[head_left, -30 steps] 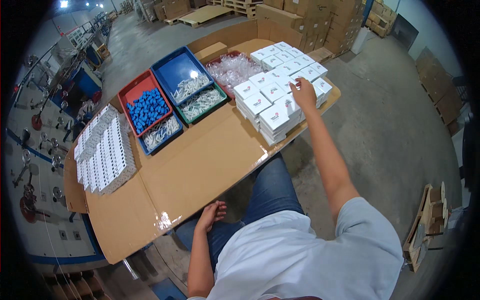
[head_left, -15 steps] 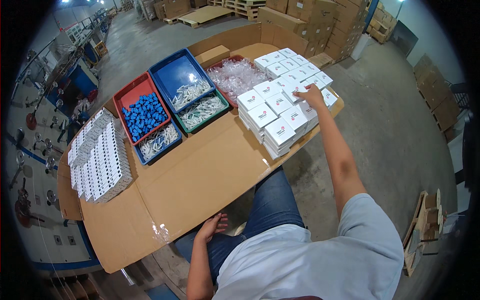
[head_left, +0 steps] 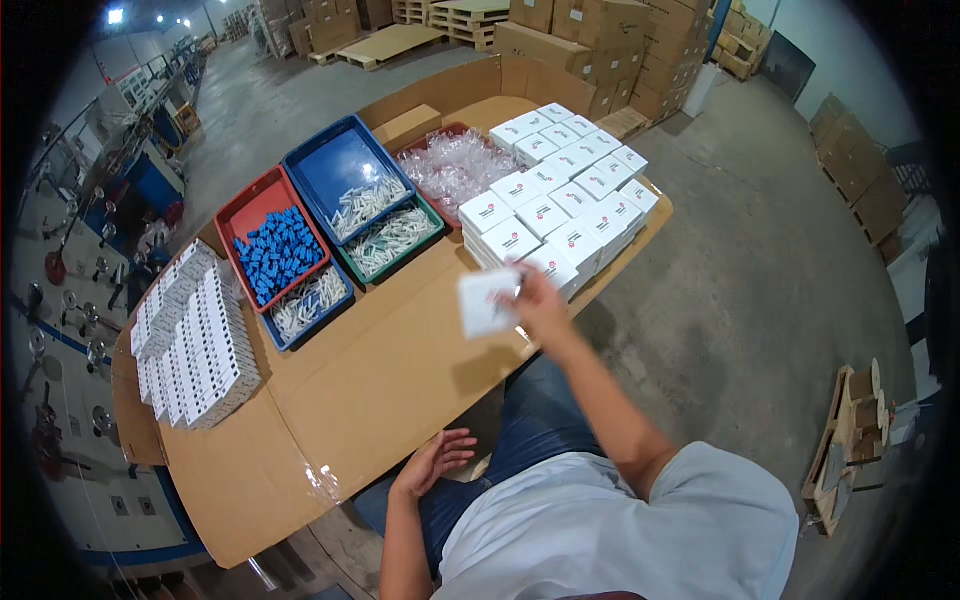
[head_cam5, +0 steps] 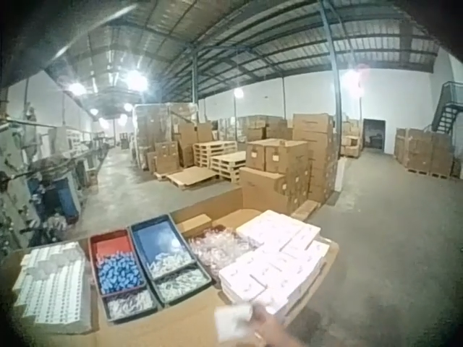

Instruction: Manually placing small industrial components into plastic bags and white boxes.

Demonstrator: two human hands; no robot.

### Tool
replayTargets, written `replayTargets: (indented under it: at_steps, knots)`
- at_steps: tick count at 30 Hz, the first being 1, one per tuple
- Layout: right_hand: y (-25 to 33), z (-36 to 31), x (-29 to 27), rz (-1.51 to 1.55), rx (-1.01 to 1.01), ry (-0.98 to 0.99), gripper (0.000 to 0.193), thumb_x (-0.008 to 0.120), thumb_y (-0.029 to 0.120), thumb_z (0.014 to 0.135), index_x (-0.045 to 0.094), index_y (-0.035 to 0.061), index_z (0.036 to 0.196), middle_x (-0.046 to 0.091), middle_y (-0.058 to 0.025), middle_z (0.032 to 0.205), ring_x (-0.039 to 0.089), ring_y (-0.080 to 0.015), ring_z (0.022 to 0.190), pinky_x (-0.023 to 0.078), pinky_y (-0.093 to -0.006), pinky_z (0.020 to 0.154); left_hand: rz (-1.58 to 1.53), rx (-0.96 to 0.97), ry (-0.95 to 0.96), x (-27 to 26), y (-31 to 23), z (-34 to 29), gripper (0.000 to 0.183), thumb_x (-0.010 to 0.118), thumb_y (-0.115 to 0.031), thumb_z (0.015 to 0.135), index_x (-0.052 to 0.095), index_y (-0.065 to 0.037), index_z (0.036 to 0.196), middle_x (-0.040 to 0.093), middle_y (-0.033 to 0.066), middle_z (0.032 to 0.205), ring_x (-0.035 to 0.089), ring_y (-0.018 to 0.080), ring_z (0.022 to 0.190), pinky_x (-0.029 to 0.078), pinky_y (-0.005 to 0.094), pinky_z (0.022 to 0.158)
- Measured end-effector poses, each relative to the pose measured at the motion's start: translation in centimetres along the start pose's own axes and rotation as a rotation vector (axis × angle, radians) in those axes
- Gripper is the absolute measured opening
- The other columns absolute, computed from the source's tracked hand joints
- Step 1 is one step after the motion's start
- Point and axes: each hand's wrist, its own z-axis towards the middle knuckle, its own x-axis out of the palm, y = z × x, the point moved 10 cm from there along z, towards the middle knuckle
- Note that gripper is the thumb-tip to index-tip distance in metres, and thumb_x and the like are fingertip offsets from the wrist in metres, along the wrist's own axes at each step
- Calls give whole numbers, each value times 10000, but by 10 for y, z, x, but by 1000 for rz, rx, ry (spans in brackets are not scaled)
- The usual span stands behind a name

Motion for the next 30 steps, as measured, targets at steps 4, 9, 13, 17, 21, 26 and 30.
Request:
replayTargets:
  at_steps: [4,9,13,17,21,26,30]
  knots:
    - [-91,-87,81,78,197,240,568,776,42,887,467,36,1363,688,-71,1068,673,-149,980,549,-297,824,-530,292,-27,31,-55,0,708,326,-628,1052,417,-91,1506,515,133,1479,561,349,1285,465,461,1066]
    - [-106,-104,98,-40,204,321,518,776,43,884,495,9,1318,698,-96,1009,672,-162,985,540,-309,840,-920,325,-28,42,-57,2,824,442,-727,953,428,-119,1509,468,153,1517,495,441,1333,402,582,1102]
    - [-112,-107,103,-128,215,515,462,716,9,924,494,15,1328,689,-104,1076,668,-162,1013,543,-313,884,-834,348,7,43,-58,-4,794,430,-717,965,459,-118,1485,499,156,1491,511,428,1322,418,566,1087]
    - [-107,-118,103,-244,233,471,449,710,25,933,498,18,1329,690,-103,1077,672,-162,993,552,-316,858,-764,336,-43,28,-44,0,780,412,-710,977,464,-114,1478,551,157,1443,540,408,1301,446,527,1060]
    - [-110,-127,96,-259,197,446,433,706,49,942,504,23,1325,690,-103,1075,672,-162,991,561,-321,828,-709,289,-70,29,-40,-2,770,400,-703,984,471,-110,1468,561,160,1431,553,405,1289,467,510,1036]
    - [-114,-132,90,-287,278,450,454,715,102,945,514,34,1346,693,-115,1100,677,-183,993,570,-334,792,-716,279,-68,34,-41,-3,761,400,-664,994,447,-82,1483,558,161,1436,562,419,1273,470,494,1033]
    - [-100,-124,93,-372,175,464,464,723,125,940,539,27,1355,695,-128,1113,682,-190,992,568,-334,819,-771,294,-54,32,-40,0,731,448,-624,972,457,-93,1474,557,166,1429,561,426,1265,471,511,1030]
